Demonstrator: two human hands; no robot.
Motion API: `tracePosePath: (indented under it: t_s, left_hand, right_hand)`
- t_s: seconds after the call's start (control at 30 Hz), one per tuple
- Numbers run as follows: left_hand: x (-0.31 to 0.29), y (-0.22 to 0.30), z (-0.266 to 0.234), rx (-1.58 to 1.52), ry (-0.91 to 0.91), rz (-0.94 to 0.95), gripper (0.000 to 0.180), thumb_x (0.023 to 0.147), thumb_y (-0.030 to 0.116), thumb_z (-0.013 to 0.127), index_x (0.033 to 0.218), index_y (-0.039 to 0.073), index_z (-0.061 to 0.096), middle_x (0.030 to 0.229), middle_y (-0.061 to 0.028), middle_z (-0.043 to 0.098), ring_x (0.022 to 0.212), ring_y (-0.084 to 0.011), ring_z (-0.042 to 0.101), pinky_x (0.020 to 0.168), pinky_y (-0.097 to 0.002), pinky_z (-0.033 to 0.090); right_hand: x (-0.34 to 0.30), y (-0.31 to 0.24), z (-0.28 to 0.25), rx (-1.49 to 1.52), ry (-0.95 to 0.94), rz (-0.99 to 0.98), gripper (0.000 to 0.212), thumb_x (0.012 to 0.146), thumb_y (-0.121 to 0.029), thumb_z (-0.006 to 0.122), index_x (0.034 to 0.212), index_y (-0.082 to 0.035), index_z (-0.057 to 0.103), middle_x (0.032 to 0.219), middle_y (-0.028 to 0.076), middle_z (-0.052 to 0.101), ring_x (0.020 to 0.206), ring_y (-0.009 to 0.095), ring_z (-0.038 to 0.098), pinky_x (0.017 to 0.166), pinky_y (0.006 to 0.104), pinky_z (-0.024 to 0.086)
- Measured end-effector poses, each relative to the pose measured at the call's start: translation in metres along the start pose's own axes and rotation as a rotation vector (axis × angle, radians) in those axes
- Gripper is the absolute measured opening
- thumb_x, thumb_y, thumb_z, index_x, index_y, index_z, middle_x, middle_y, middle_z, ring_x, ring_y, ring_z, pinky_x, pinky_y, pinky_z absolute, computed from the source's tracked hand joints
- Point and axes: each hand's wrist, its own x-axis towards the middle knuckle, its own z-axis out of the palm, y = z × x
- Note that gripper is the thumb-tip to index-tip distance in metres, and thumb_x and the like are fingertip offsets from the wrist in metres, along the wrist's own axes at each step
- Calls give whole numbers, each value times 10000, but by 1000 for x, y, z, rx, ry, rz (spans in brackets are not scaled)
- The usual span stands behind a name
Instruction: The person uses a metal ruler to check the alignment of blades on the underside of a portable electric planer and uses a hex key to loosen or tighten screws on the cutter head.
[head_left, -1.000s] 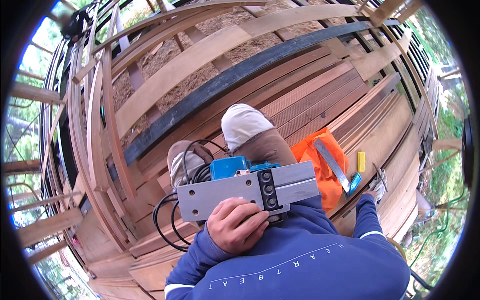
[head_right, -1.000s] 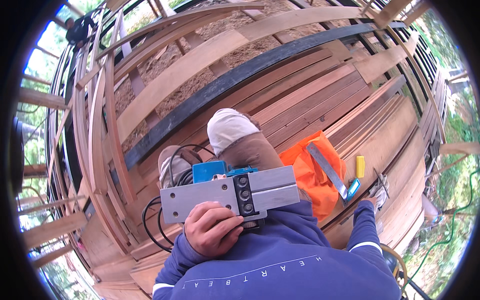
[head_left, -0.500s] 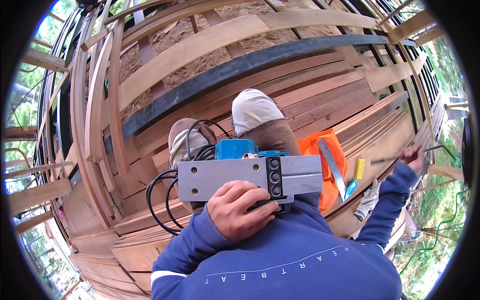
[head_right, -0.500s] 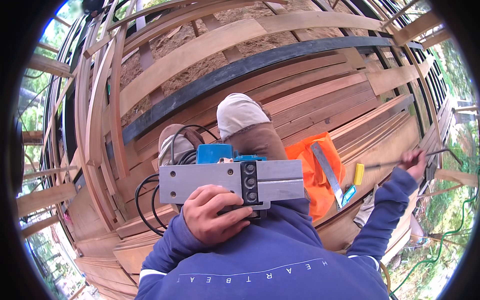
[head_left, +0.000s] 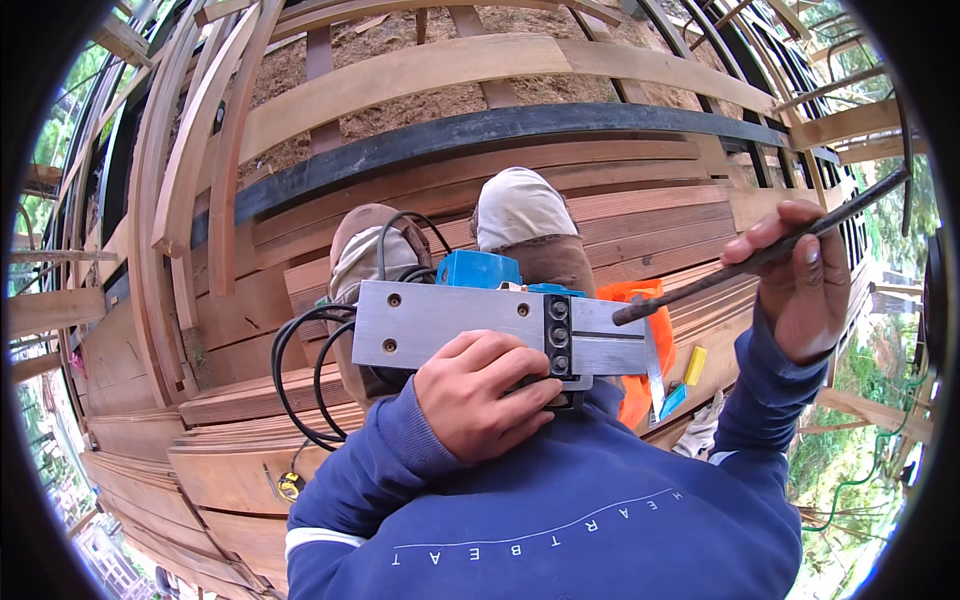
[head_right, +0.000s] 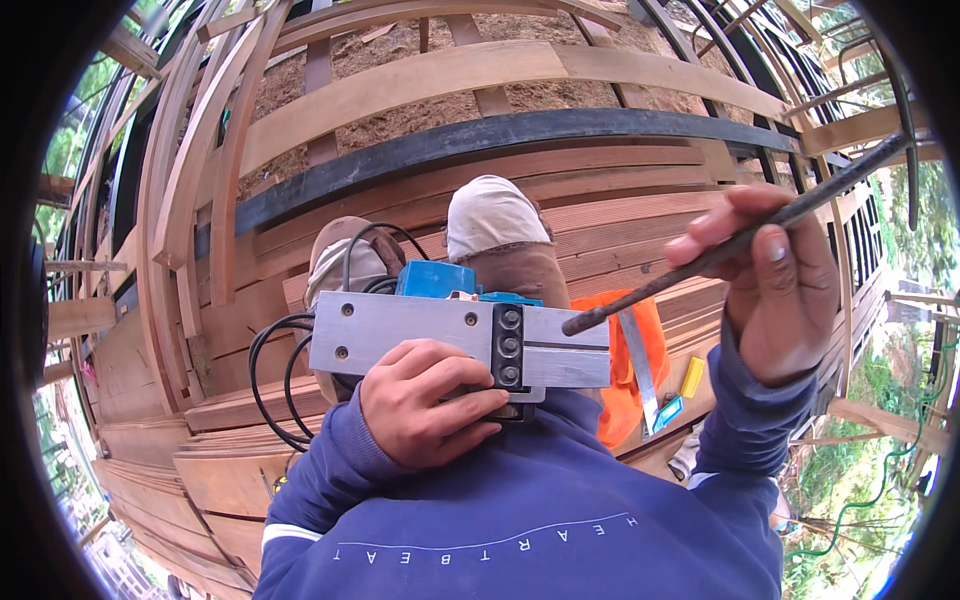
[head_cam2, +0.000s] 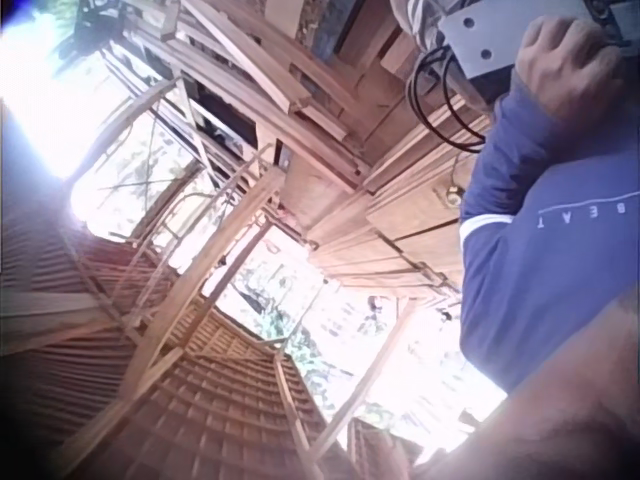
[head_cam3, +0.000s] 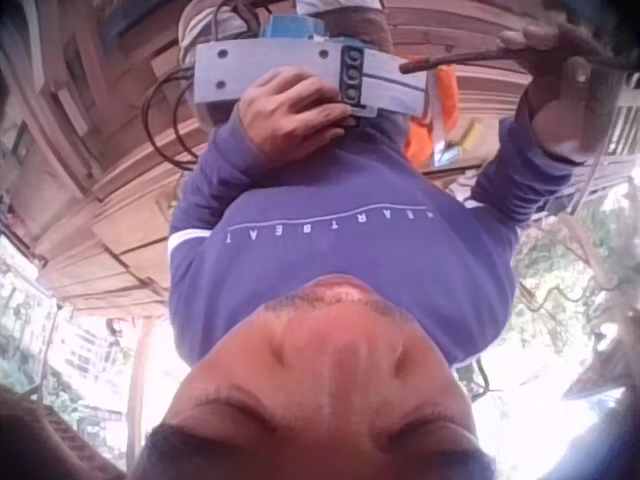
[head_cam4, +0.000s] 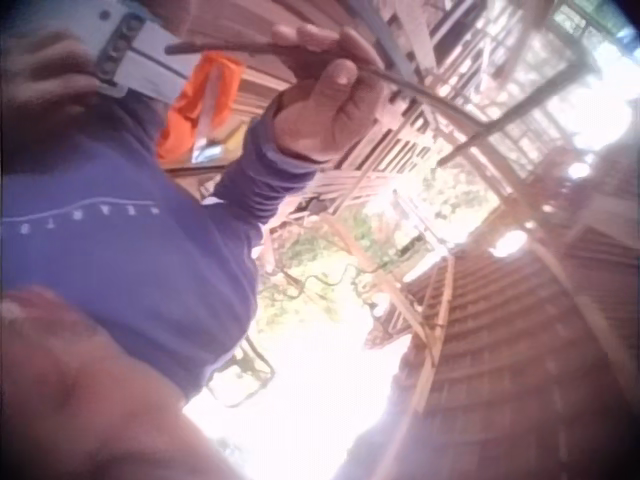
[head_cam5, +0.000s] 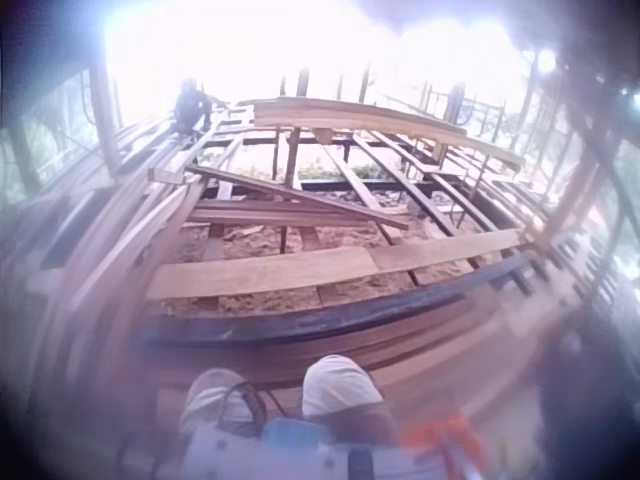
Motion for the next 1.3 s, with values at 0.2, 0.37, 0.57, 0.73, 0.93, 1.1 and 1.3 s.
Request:
tracePosePath:
  t_s: [0.2, 0.37, 0.57, 0.73, 0.93, 1.1, 1.3]
  left_hand:
    - [2, -2, -2, -3, -9, -13, 388, 714, 263, 853, 1078, 181, 747, 1067, 10, 674, 980, -203, 657, 847, -361, 536]
    - [2, -2, -2, 22, -32, -6, 398, 731, 268, 838, 1106, 166, 750, 1197, 25, 703, 1045, -183, 657, 875, -353, 536]
    - [2, -1, -2, 7, -57, -3, 382, 759, 254, 825, 1121, 161, 748, 1221, 39, 718, 1069, -168, 658, 910, -346, 527]
    - [2, 0, -2, 4, -62, -9, 380, 763, 256, 826, 1123, 162, 748, 1216, 38, 719, 1069, -167, 656, 906, -347, 525]
    - [2, 0, -3, 6, -71, -8, 384, 763, 260, 826, 1125, 160, 746, 1216, 38, 718, 1063, -167, 654, 897, -350, 523]
    - [2, 1, -3, 3, -71, -7, 386, 764, 258, 824, 1127, 157, 743, 1214, 38, 718, 1061, -167, 654, 896, -350, 523]
    - [2, 1, -3, 5, -73, -3, 380, 768, 259, 821, 1125, 156, 744, 1211, 38, 718, 1059, -166, 654, 893, -349, 523]
  right_hand:
    - [2, 1, 36, -43, -62, 18, 337, 1092, -191, 502, 1284, 84, 542, 1018, 201, 703, 921, 324, 750, 831, 416, 639]
    - [5, 11, 48, -43, -80, 26, 337, 1095, -194, 509, 1273, 91, 540, 1034, 199, 704, 949, 308, 743, 868, 406, 625]
    - [10, 14, 53, -43, -112, 46, 331, 1101, -191, 496, 1273, 89, 538, 1030, 197, 706, 968, 297, 739, 881, 404, 620]
    - [11, 13, 56, -44, -111, 72, 329, 1104, -198, 490, 1265, 84, 542, 1023, 195, 707, 964, 288, 739, 878, 397, 620]
    - [11, 14, 55, -78, -112, 80, 325, 1104, -199, 490, 1267, 76, 547, 1017, 194, 710, 960, 286, 740, 877, 393, 619]
    - [12, 15, 56, -77, -102, 94, 323, 1103, -200, 497, 1262, 75, 554, 1007, 191, 713, 958, 286, 741, 876, 390, 619]
    - [13, 19, 55, -25, -99, 88, 271, 1072, -140, 562, 1235, 76, 579, 1001, 178, 716, 949, 284, 743, 867, 400, 623]
